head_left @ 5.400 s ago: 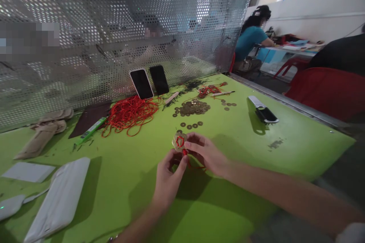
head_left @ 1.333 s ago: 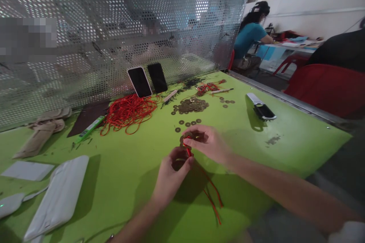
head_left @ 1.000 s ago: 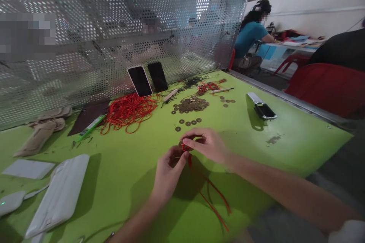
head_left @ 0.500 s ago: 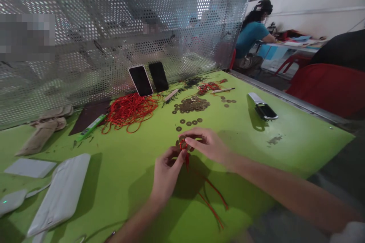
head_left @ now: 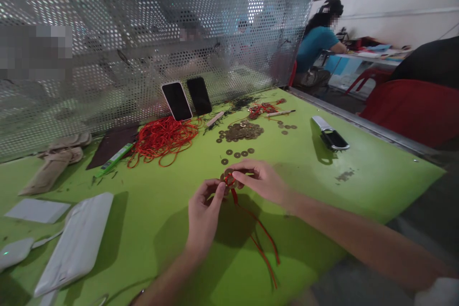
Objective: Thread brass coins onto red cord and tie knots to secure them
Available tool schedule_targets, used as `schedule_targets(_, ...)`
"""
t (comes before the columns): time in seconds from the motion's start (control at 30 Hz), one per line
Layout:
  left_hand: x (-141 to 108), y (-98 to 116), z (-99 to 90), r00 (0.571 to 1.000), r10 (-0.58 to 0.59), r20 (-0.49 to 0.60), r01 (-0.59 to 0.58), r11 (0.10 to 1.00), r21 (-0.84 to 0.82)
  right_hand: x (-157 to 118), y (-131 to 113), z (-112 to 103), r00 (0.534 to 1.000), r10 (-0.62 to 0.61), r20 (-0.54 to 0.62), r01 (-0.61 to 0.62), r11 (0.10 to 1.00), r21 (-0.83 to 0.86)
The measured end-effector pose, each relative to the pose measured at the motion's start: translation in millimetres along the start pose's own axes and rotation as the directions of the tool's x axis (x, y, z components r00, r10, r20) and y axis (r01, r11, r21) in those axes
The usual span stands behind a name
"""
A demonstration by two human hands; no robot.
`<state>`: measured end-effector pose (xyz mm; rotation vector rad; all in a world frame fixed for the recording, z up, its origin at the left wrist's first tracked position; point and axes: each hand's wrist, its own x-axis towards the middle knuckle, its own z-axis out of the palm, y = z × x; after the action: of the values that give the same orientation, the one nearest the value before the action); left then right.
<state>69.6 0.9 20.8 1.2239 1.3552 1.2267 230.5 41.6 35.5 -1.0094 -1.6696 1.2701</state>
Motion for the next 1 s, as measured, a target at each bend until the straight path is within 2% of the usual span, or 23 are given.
schedule_targets(0.17, 0.4, 0.6, 0.1, 1.000, 0.011, -0.023, -0.011, 1.000, -0.009, 0.1, -1.2, -0.3, 1.000, 0.007, 0.000, -0.007, 1.000, 0.018)
schedule_targets(0.4, -0.4, -0.2, 0.5, 1.000, -0.024, -0.011, 0.023, 0.999, -0.046, -0.5, 0.8, -0.8, 1.000, -0.022, -0.006, 0.022, 0.998, -0.059)
schedule_targets(0.6, 0.5, 1.7, -0.1, 1.000, -0.012, -0.028, 0.012, 1.000, -0.020, -1.5, -2.2, -0.7, 0.999, -0.016, 0.041, 0.019, 0.998, -0.053)
schedule_targets(1.0, 0.9, 3.5, -1.8, 0.999, 0.013, -0.052, -0.013, 1.000, -0.001, 0.9, 2.1, 0.7, 0.999, 0.004, -0.038, -0.005, 0.999, -0.044)
